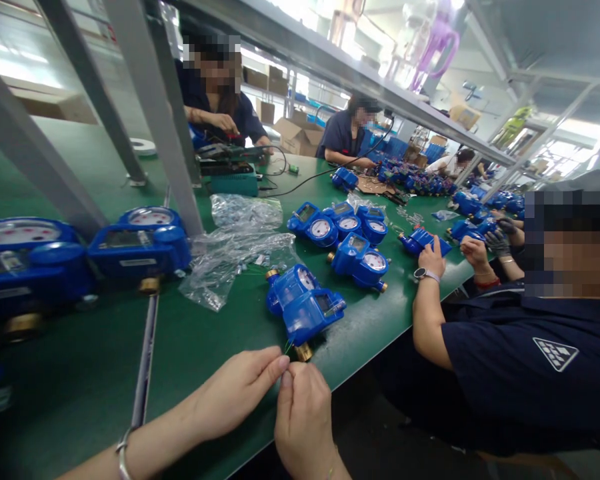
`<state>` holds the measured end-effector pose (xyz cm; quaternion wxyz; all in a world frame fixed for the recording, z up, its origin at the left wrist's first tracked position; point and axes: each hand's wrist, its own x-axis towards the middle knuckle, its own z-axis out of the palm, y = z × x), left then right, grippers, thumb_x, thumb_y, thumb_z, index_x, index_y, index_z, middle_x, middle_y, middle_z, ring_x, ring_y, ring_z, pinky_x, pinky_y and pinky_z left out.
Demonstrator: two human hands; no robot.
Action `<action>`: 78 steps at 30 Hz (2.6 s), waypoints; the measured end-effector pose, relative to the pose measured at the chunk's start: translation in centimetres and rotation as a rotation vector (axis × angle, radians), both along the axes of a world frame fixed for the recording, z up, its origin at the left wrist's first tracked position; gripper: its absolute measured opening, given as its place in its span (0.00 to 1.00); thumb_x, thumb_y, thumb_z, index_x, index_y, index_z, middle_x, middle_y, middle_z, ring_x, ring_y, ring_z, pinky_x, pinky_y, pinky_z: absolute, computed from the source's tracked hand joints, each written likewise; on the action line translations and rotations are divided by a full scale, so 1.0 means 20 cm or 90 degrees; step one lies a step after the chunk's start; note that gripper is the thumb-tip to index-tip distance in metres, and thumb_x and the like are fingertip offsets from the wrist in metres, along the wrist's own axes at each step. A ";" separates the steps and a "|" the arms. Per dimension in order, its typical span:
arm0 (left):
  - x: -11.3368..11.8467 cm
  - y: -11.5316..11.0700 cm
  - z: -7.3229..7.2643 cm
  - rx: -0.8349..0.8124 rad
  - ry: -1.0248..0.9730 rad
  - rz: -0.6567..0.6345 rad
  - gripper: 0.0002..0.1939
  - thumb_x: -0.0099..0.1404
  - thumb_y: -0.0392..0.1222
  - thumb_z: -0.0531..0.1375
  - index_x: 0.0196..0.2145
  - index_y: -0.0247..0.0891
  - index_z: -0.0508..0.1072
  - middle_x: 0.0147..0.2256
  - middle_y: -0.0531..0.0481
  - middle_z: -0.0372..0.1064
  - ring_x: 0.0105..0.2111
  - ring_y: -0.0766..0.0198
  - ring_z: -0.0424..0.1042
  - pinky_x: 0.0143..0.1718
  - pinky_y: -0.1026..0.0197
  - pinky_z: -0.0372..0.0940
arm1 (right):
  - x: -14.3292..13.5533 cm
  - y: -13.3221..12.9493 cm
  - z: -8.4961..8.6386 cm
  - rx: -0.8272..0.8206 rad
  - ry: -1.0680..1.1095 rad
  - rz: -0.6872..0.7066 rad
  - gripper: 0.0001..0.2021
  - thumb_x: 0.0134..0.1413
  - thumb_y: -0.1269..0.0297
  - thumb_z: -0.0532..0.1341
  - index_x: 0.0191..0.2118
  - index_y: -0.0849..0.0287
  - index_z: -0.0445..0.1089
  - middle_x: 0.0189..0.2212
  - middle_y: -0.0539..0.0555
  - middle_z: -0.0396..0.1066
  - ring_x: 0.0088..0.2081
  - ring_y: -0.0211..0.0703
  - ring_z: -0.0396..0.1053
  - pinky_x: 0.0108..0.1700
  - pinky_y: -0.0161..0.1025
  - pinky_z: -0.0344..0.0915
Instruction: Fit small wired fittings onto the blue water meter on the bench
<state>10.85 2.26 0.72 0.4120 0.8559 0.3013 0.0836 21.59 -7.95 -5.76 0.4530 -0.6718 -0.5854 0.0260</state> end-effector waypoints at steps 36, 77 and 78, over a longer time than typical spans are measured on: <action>0.04 0.03 -0.12 -0.122 -0.064 0.038 0.20 0.67 0.52 0.44 0.25 0.38 0.62 0.24 0.55 0.62 0.26 0.64 0.62 0.30 0.64 0.55 | 0.01 0.08 -0.03 -0.124 0.223 0.019 0.20 0.66 0.61 0.38 0.29 0.58 0.61 0.15 0.45 0.55 0.15 0.35 0.53 0.19 0.32 0.55; 0.18 -0.06 -0.10 -0.481 -0.165 0.099 0.26 0.56 0.65 0.54 0.25 0.36 0.63 0.20 0.60 0.47 0.21 0.69 0.43 0.23 0.65 0.44 | 0.24 -0.03 0.01 -0.002 -0.239 -0.004 0.06 0.58 0.68 0.53 0.40 0.60 0.65 0.34 0.59 0.69 0.35 0.50 0.64 0.38 0.49 0.60; 0.18 -0.06 -0.10 -0.486 -0.172 0.107 0.26 0.56 0.65 0.55 0.25 0.35 0.63 0.20 0.60 0.48 0.22 0.69 0.45 0.24 0.65 0.46 | 0.24 -0.02 0.02 -0.016 -0.210 0.004 0.06 0.59 0.68 0.52 0.37 0.59 0.66 0.32 0.58 0.68 0.34 0.49 0.64 0.38 0.49 0.60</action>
